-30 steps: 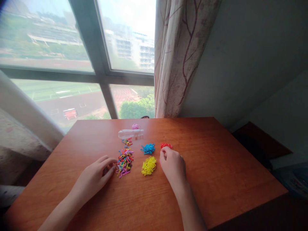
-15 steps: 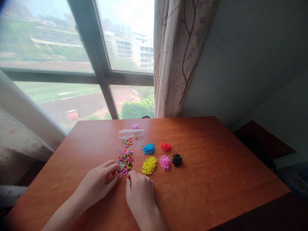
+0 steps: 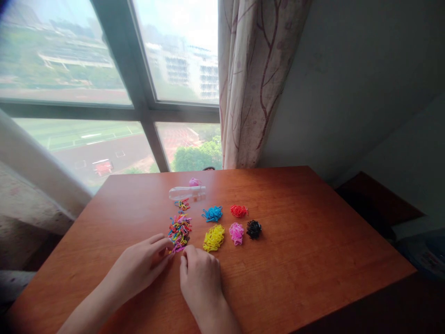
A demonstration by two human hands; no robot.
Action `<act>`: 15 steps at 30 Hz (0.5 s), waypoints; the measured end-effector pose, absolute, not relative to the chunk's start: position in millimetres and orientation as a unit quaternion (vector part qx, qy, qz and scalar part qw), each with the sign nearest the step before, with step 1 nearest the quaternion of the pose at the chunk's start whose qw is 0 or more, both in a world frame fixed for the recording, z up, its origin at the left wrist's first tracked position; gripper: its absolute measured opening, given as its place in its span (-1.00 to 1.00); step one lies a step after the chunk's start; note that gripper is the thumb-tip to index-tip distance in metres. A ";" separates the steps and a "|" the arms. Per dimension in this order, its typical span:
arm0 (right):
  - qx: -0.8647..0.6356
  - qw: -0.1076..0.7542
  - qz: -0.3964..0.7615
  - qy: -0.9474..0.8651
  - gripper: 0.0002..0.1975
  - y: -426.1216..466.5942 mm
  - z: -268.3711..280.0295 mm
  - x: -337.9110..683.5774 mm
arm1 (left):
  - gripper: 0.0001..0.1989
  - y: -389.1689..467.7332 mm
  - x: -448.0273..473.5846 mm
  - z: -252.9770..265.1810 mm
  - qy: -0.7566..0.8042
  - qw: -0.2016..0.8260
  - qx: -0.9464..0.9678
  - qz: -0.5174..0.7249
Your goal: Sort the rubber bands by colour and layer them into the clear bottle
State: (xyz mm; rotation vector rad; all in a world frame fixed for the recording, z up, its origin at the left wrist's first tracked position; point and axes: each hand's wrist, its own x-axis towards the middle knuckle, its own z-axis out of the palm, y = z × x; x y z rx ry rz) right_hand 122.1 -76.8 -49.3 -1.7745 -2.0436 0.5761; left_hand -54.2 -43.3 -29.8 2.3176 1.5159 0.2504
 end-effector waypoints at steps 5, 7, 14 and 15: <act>-0.623 0.170 0.208 -0.735 -0.92 -76.1 -43.7 109.8 | -0.80 -39.4 -63.9 -27.6 0.562 0.190 0.801 0.085; -0.628 0.159 0.205 -0.734 -0.92 -74.9 -42.4 103.0 | -0.79 -38.1 -67.0 -26.5 0.576 0.190 0.791 0.078; -0.633 0.158 0.182 -0.736 -0.86 -71.0 -47.8 95.0 | -0.79 -38.4 -67.7 -24.7 0.568 0.188 0.797 0.080; -0.633 0.166 0.182 -0.734 -0.86 -71.4 -48.6 95.9 | -0.79 -38.4 -67.4 -24.7 0.566 0.190 0.798 0.080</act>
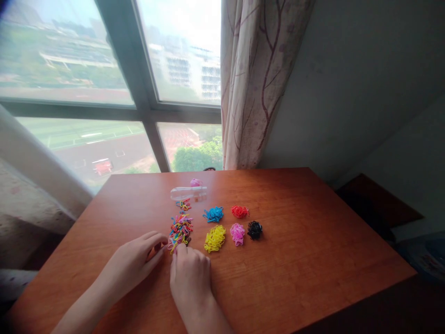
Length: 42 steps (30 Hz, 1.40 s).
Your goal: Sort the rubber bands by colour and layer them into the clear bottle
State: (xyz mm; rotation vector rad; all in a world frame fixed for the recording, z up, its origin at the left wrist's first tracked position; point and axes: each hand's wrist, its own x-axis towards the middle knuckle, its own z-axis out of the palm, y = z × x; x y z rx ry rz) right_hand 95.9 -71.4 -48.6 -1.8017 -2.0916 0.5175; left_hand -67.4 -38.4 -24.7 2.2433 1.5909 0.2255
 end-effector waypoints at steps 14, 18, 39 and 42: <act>-0.616 0.379 0.166 -0.670 -0.80 -82.6 -53.5 148.9 | -0.83 -43.4 -61.0 -21.3 0.565 0.195 0.800 0.057; -0.650 0.390 0.110 -0.643 -0.75 -80.4 -60.1 195.9 | -0.89 -45.8 -54.9 -23.1 0.559 0.193 0.806 0.032; -0.735 0.289 0.036 -0.613 -0.73 -77.2 -78.6 251.1 | -0.84 -41.2 -57.5 -22.0 0.572 0.181 0.800 0.005; -0.731 0.285 0.053 -0.618 -0.75 -76.2 -78.8 249.4 | -0.84 -39.7 -60.7 -21.9 0.584 0.178 0.792 0.009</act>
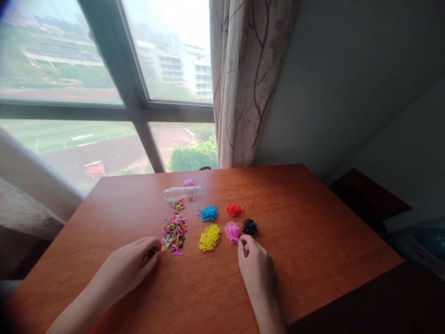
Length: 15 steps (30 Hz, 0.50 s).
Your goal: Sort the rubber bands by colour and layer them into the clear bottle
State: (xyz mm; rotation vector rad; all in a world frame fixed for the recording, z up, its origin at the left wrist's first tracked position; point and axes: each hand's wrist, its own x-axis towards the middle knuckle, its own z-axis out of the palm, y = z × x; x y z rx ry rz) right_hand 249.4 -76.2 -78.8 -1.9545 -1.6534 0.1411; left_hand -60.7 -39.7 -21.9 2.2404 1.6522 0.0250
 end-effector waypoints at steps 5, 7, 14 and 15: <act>-0.722 0.308 0.075 -0.615 -0.74 -78.2 -78.6 251.0 | -0.82 -39.8 -64.1 -27.5 0.576 0.191 0.794 0.034; -0.721 0.323 0.070 -0.609 -0.73 -80.3 -78.6 250.7 | -0.82 -39.7 -64.7 -30.3 0.571 0.197 0.795 0.052; -0.680 0.360 0.080 -0.634 -0.70 -93.9 -77.8 222.8 | -0.80 -39.5 -45.6 -30.6 0.523 0.216 0.817 0.106; -0.668 0.358 0.089 -0.646 -0.70 -96.0 -77.4 216.0 | -0.80 -39.4 -39.9 -28.9 0.513 0.216 0.824 0.106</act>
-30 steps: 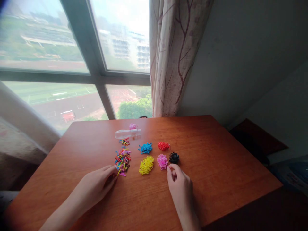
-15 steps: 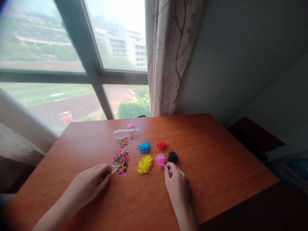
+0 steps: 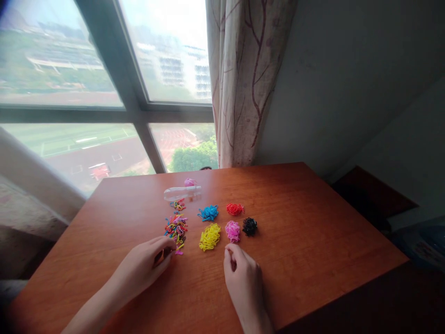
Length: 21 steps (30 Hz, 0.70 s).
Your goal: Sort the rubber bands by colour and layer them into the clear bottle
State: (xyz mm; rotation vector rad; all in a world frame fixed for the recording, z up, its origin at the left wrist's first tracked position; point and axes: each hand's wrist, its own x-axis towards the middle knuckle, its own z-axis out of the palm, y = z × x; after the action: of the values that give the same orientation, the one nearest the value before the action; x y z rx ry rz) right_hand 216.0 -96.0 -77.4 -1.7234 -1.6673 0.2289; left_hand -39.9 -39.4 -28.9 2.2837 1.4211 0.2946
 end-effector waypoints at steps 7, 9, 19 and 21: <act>-0.621 0.331 0.116 -0.701 -0.76 -103.0 -75.7 190.9 | -0.81 -27.9 -1.6 -16.6 0.477 0.163 0.862 0.056; -0.622 0.327 0.125 -0.700 -0.77 -103.5 -75.5 191.5 | -0.82 -22.2 7.4 -14.8 0.489 0.152 0.858 0.045; -0.617 0.325 0.158 -0.699 -0.77 -104.5 -73.1 192.0 | -0.82 -7.4 39.9 -14.7 0.525 0.131 0.841 0.029; -0.618 0.328 0.155 -0.698 -0.77 -104.2 -71.6 191.8 | -0.81 -7.6 39.7 -13.3 0.521 0.134 0.843 0.030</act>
State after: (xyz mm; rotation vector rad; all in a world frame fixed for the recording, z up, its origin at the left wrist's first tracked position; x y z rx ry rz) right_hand 191.8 -104.2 -71.6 -1.6166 -1.8267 0.4061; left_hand 39.7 -7.6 -13.3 2.4422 1.5099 0.0868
